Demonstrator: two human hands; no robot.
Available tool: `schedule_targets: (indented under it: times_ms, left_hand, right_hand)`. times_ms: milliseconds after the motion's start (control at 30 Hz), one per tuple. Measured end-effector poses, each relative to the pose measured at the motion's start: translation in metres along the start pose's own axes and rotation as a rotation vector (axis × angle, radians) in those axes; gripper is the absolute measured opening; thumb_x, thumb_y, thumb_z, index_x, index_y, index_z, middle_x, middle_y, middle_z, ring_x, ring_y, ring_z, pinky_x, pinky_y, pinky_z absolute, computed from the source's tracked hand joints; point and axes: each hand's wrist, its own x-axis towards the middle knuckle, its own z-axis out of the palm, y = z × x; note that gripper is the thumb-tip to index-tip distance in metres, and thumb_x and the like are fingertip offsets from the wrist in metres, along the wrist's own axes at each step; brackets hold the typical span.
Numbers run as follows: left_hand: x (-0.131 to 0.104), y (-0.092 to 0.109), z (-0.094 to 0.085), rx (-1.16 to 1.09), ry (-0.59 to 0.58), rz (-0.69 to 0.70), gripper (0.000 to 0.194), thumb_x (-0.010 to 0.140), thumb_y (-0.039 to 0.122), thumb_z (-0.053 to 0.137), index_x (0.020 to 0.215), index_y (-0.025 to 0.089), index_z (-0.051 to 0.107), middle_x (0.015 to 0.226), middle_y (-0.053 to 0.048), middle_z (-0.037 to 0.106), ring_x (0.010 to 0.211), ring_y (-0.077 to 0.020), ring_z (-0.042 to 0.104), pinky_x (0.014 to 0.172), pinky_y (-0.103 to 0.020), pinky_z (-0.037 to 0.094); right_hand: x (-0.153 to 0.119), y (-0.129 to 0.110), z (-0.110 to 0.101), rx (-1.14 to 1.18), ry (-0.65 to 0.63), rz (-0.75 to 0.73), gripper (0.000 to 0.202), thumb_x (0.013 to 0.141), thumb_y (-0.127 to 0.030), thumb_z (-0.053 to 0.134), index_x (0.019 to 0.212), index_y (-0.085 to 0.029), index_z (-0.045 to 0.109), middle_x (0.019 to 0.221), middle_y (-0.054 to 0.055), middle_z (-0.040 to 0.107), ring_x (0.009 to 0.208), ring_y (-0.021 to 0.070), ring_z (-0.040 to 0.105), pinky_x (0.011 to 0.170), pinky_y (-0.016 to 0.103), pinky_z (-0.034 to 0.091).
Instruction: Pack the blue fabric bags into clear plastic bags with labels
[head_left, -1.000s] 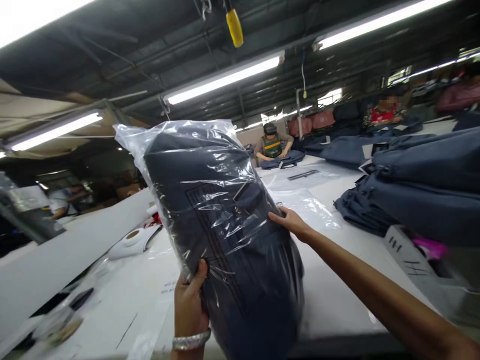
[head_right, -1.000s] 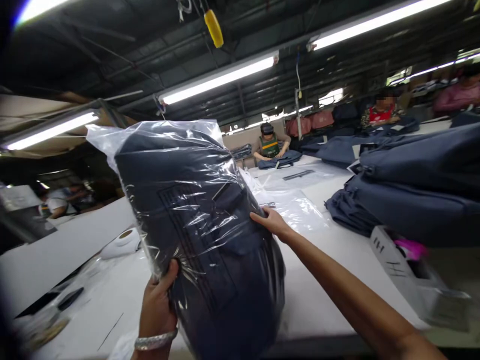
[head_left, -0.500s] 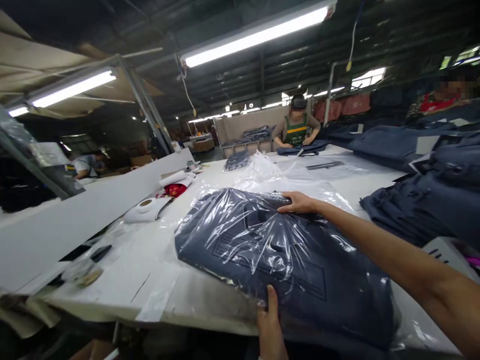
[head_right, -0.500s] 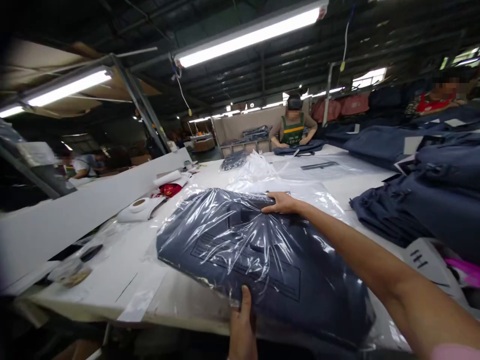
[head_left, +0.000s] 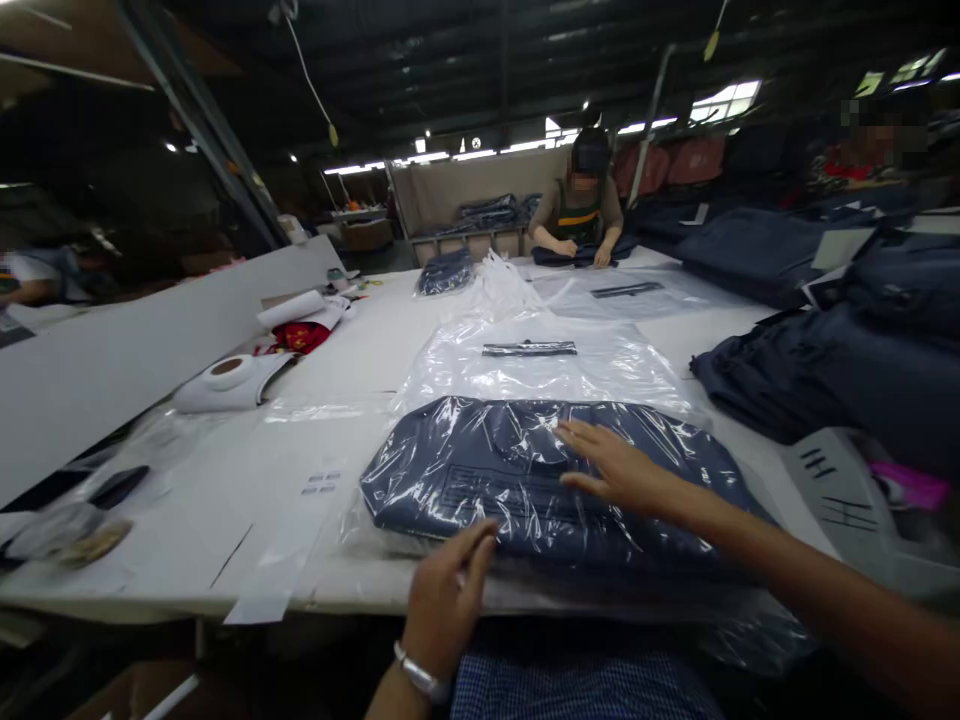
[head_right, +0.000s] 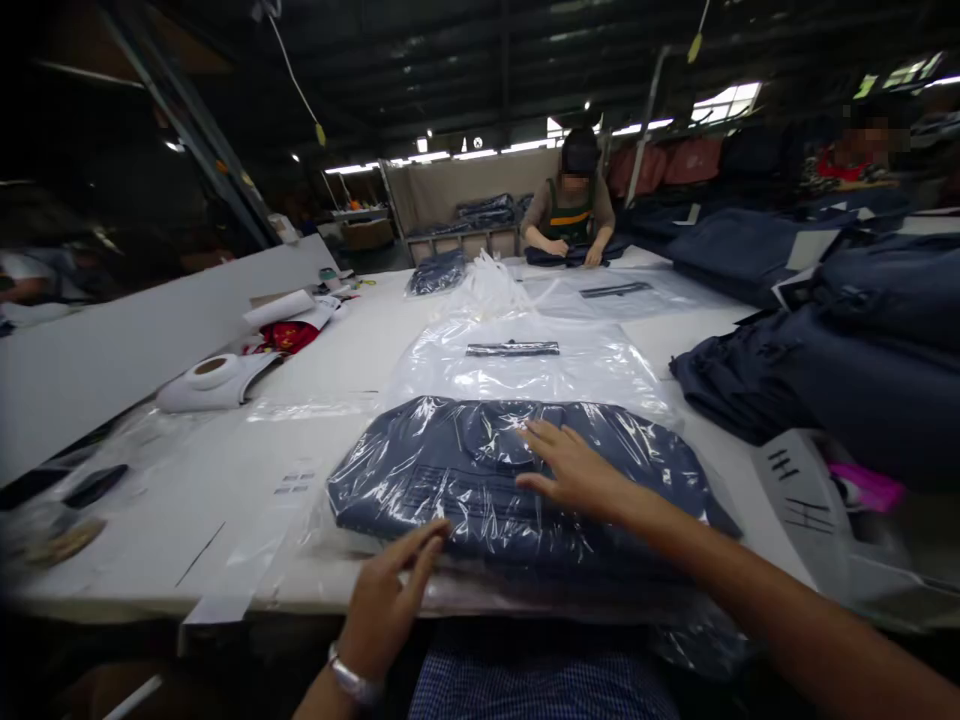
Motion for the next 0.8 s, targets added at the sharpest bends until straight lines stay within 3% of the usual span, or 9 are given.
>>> schedule_targets:
  times_ms: [33, 100, 200, 333, 467, 567, 633, 700, 800]
  left_hand:
    - [0.013, -0.005, -0.015, 0.173, 0.115, 0.129, 0.041, 0.093, 0.047, 0.046, 0.124, 0.026, 0.063, 0.127, -0.008, 0.066, 0.121, -0.0242, 0.058, 0.105, -0.043, 0.044]
    - [0.037, -0.026, -0.037, 0.472, 0.227, 0.279, 0.045, 0.094, 0.042, 0.046, 0.135, 0.026, 0.054, 0.143, -0.007, 0.053, 0.137, -0.0259, 0.041, 0.116, -0.048, 0.030]
    - [0.060, -0.077, -0.050, 0.722, 0.245, 0.251, 0.052, 0.094, 0.043, 0.044, 0.144, 0.026, 0.042, 0.155, -0.009, 0.036, 0.145, -0.0310, 0.027, 0.117, -0.058, 0.021]
    - [0.064, -0.128, -0.047, 0.745, 0.269, 0.198, 0.052, 0.097, 0.041, 0.037, 0.146, 0.026, 0.037, 0.159, -0.007, 0.028, 0.147, -0.0275, 0.021, 0.119, -0.054, 0.018]
    - [0.053, -0.128, -0.050, 0.662, 0.297, 0.207, 0.048, 0.097, 0.038, 0.036, 0.143, 0.023, 0.043, 0.156, -0.006, 0.033, 0.146, -0.0234, 0.024, 0.120, -0.049, 0.018]
    - [0.037, -0.125, -0.068, 0.549, 0.271, 0.212, 0.044, 0.098, 0.037, 0.035, 0.136, 0.023, 0.051, 0.147, -0.005, 0.048, 0.140, -0.0189, 0.037, 0.119, -0.042, 0.025]
    - [0.019, -0.133, -0.089, 0.534, 0.351, 0.095, 0.041, 0.098, 0.037, 0.035, 0.132, 0.025, 0.055, 0.141, -0.002, 0.055, 0.135, -0.0159, 0.044, 0.117, -0.035, 0.030]
    - [-0.002, -0.149, -0.115, 0.582, 0.498, -0.112, 0.042, 0.097, 0.038, 0.036, 0.132, 0.024, 0.054, 0.142, -0.004, 0.053, 0.136, -0.0168, 0.042, 0.117, -0.034, 0.029]
    - [-0.031, -0.181, -0.155, 0.642, 0.658, -0.387, 0.057, 0.091, 0.041, 0.047, 0.138, 0.010, 0.045, 0.149, -0.019, 0.041, 0.142, -0.0307, 0.031, 0.118, -0.050, 0.023]
  right_hand:
    - [-0.024, -0.008, 0.004, -0.034, 0.028, -0.002, 0.069, 0.092, -0.058, 0.046, 0.153, -0.031, 0.025, 0.158, 0.003, 0.028, 0.146, 0.0278, 0.025, 0.119, 0.049, 0.022]
    - [-0.067, -0.016, 0.016, -0.120, 0.069, 0.037, 0.073, 0.091, -0.061, 0.046, 0.153, -0.030, 0.023, 0.159, 0.004, 0.027, 0.146, 0.0288, 0.023, 0.119, 0.053, 0.019]
    - [-0.108, -0.013, 0.040, -0.231, 0.098, 0.128, 0.076, 0.091, -0.062, 0.045, 0.154, -0.026, 0.022, 0.158, 0.008, 0.029, 0.146, 0.0306, 0.024, 0.117, 0.056, 0.022]
    - [-0.124, -0.006, 0.061, -0.301, 0.149, 0.171, 0.074, 0.093, -0.056, 0.046, 0.154, -0.024, 0.021, 0.158, 0.008, 0.027, 0.145, 0.0301, 0.025, 0.116, 0.055, 0.024]
    - [-0.128, -0.008, 0.062, -0.263, 0.253, 0.140, 0.067, 0.092, -0.051, 0.049, 0.151, -0.023, 0.031, 0.154, 0.008, 0.036, 0.140, 0.0312, 0.036, 0.114, 0.054, 0.030]
    - [-0.133, -0.012, 0.058, -0.117, 0.363, 0.060, 0.056, 0.093, -0.046, 0.047, 0.145, -0.027, 0.044, 0.143, 0.006, 0.052, 0.129, 0.0302, 0.051, 0.112, 0.052, 0.037]
    - [-0.133, -0.022, 0.054, 0.026, 0.432, 0.009, 0.048, 0.093, -0.043, 0.047, 0.140, -0.030, 0.050, 0.135, 0.004, 0.060, 0.120, 0.0285, 0.060, 0.109, 0.049, 0.042]
    - [-0.128, -0.040, 0.051, 0.176, 0.436, -0.024, 0.043, 0.092, -0.041, 0.051, 0.134, -0.034, 0.056, 0.126, 0.002, 0.066, 0.109, 0.0273, 0.066, 0.102, 0.045, 0.050]
    - [-0.105, -0.083, 0.049, 0.444, 0.277, -0.028, 0.034, 0.089, -0.040, 0.058, 0.122, -0.038, 0.065, 0.114, 0.001, 0.072, 0.099, 0.0258, 0.070, 0.089, 0.039, 0.059]
